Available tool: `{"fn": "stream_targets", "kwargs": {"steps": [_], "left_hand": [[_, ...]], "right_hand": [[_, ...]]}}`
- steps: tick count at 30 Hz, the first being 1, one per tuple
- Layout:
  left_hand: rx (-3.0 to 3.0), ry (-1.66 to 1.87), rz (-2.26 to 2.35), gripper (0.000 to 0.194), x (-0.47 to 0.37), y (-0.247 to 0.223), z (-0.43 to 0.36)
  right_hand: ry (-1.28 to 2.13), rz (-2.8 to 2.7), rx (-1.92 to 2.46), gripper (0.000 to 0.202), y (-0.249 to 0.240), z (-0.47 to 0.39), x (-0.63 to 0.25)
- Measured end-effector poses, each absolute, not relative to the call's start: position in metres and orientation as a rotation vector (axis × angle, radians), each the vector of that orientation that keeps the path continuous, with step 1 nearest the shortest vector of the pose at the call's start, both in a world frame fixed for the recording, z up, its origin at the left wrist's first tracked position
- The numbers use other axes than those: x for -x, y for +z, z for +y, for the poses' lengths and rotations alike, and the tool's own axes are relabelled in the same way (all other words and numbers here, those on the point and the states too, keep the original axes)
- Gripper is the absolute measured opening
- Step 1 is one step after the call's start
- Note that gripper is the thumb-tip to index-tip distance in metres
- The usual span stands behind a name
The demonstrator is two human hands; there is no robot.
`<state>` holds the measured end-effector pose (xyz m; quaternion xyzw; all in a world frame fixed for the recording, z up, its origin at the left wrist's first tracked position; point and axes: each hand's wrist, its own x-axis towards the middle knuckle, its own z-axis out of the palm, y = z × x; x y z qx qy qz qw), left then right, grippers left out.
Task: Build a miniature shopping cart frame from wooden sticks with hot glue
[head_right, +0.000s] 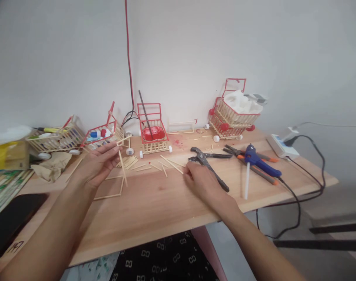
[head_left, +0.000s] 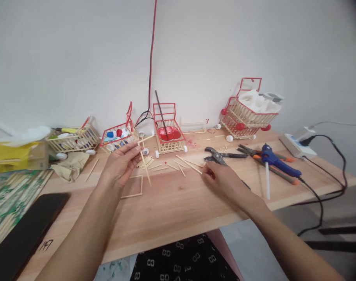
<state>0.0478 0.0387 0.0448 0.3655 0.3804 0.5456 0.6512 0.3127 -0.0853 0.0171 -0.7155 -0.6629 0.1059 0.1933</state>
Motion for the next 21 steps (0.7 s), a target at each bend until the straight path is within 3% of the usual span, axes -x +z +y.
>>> {"fn": "stream_targets", "kwargs": {"steps": [14, 21], "left_hand": [[-0.871, 1.059, 0.875, 0.021, -0.063, 0.037, 0.024], [-0.912, 1.024, 0.853, 0.023, -0.063, 0.038, 0.023]], "right_hand": [[0.85, -1.75, 1.681, 0.014, 0.003, -0.096, -0.324], [0.632, -1.824, 1.819, 0.017, 0.011, -0.103, -0.318]]}}
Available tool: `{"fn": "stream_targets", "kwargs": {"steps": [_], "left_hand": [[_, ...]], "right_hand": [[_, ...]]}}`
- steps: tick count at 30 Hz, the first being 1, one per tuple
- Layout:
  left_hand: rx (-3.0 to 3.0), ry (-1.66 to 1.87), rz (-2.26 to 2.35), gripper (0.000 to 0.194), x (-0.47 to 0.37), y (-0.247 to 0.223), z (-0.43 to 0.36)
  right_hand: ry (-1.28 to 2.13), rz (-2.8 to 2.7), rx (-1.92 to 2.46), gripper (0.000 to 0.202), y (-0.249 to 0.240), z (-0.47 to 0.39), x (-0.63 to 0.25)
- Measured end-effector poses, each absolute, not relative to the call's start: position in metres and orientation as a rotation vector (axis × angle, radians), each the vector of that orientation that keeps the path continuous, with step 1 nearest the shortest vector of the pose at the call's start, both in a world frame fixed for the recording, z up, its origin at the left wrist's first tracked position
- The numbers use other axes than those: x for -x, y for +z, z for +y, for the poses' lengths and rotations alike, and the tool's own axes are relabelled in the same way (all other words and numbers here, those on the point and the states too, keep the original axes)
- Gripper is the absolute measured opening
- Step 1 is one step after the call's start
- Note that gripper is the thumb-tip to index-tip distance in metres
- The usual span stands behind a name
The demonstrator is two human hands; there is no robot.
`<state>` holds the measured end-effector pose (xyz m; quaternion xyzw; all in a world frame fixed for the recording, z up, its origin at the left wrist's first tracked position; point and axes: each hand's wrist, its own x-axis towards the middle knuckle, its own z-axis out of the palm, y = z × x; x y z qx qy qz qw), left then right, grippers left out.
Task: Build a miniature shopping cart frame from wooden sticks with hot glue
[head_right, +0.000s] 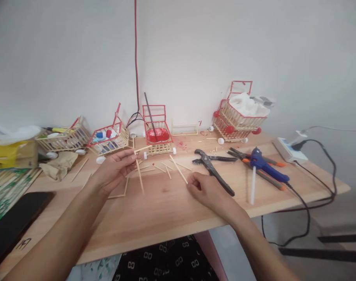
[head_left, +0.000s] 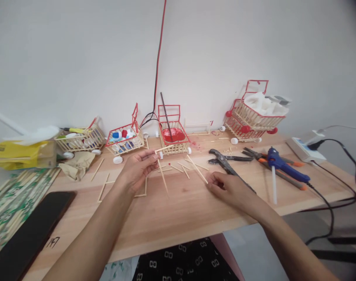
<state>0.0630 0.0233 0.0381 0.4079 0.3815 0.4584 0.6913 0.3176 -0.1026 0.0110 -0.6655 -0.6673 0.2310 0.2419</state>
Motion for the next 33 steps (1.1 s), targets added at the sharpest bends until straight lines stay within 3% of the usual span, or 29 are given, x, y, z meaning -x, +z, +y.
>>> {"fn": "stream_targets", "kwargs": {"steps": [7, 16, 23, 33], "left_hand": [[-0.965, 0.935, 0.836, 0.032, -0.066, 0.037, 0.019], [-1.16, 0.843, 0.87, 0.032, -0.076, 0.031, 0.008], [-1.335, 0.831, 0.87, 0.028, -0.078, 0.034, 0.002], [-1.453, 0.903, 0.953, 0.018, -0.085, 0.034, -0.004]], "right_hand": [[0.412, -1.734, 1.818, 0.021, 0.024, -0.096, -0.309], [0.515, -1.577, 1.473, 0.036, 0.029, -0.056, -0.275], [0.482, -1.695, 1.488, 0.02, 0.034, -0.052, -0.265], [0.406, -1.811, 1.419, 0.016, 0.029, -0.053, -0.257]]}}
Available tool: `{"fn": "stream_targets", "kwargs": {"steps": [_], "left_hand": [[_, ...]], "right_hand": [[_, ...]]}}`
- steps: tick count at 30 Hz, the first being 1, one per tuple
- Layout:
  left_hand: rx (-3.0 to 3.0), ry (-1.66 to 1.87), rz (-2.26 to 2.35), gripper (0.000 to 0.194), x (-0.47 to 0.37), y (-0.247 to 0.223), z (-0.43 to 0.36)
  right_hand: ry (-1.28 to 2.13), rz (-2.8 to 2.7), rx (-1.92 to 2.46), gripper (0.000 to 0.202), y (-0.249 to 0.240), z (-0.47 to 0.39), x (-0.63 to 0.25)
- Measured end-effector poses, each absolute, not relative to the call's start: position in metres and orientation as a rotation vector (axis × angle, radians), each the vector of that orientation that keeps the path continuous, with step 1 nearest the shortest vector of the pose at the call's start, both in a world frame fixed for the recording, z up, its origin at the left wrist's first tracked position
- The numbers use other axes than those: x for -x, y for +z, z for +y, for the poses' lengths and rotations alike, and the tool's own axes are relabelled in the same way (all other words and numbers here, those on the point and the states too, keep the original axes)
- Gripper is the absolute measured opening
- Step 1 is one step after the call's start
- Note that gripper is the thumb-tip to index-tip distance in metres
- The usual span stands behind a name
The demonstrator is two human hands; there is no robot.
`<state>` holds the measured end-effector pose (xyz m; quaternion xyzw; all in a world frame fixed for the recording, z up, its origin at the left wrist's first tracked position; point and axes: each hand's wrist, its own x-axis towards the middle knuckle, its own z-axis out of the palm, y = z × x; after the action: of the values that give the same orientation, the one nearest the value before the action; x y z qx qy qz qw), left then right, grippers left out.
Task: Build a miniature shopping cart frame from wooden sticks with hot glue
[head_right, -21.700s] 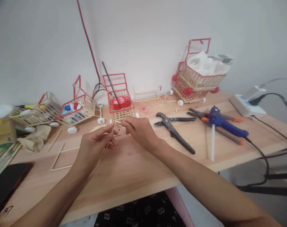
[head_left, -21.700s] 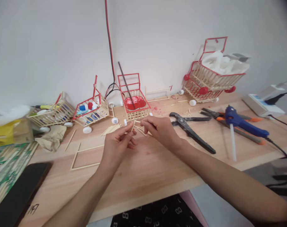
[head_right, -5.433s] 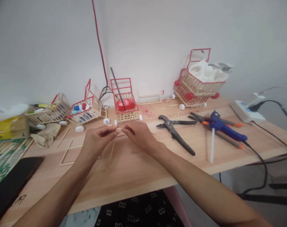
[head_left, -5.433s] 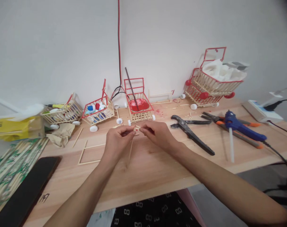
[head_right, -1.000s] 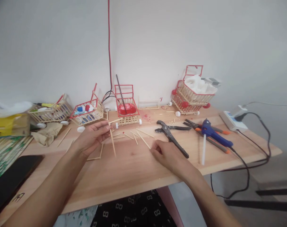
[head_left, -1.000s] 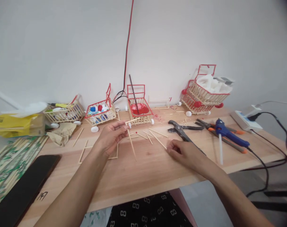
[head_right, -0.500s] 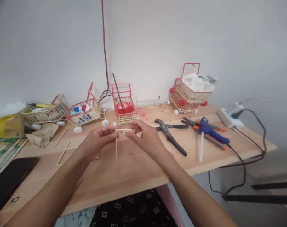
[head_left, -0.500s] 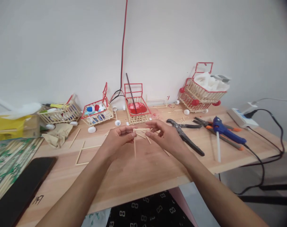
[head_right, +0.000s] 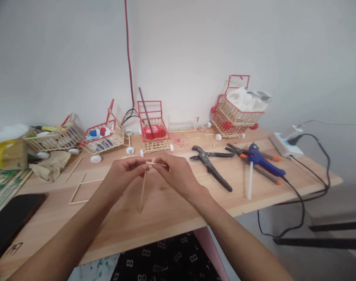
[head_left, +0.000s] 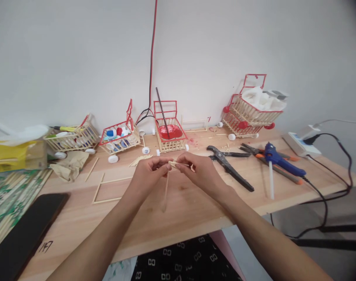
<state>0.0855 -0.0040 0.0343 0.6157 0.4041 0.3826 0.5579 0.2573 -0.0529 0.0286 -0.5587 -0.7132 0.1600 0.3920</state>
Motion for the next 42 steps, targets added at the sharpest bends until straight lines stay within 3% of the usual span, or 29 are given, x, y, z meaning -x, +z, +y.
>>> {"fn": "stream_targets", "kwargs": {"steps": [24, 31, 37, 42], "left_hand": [[-1.725, 0.922, 1.013, 0.015, -0.083, 0.034, -0.006], [-1.908, 0.849, 1.014, 0.04, -0.079, 0.032, -0.001], [-2.076, 0.911, 1.083, 0.019, -0.082, 0.04, -0.008], [-2.012, 0.89, 1.09, 0.014, -0.079, 0.035, -0.003]], "right_hand": [[0.294, -1.937, 1.317, 0.018, 0.025, -0.049, -0.259], [0.297, -1.97, 1.295, 0.018, 0.026, -0.043, -0.263], [0.295, -1.969, 1.299, 0.015, 0.022, -0.041, -0.261], [0.261, -1.912, 1.362, 0.014, 0.027, -0.041, -0.262]]}}
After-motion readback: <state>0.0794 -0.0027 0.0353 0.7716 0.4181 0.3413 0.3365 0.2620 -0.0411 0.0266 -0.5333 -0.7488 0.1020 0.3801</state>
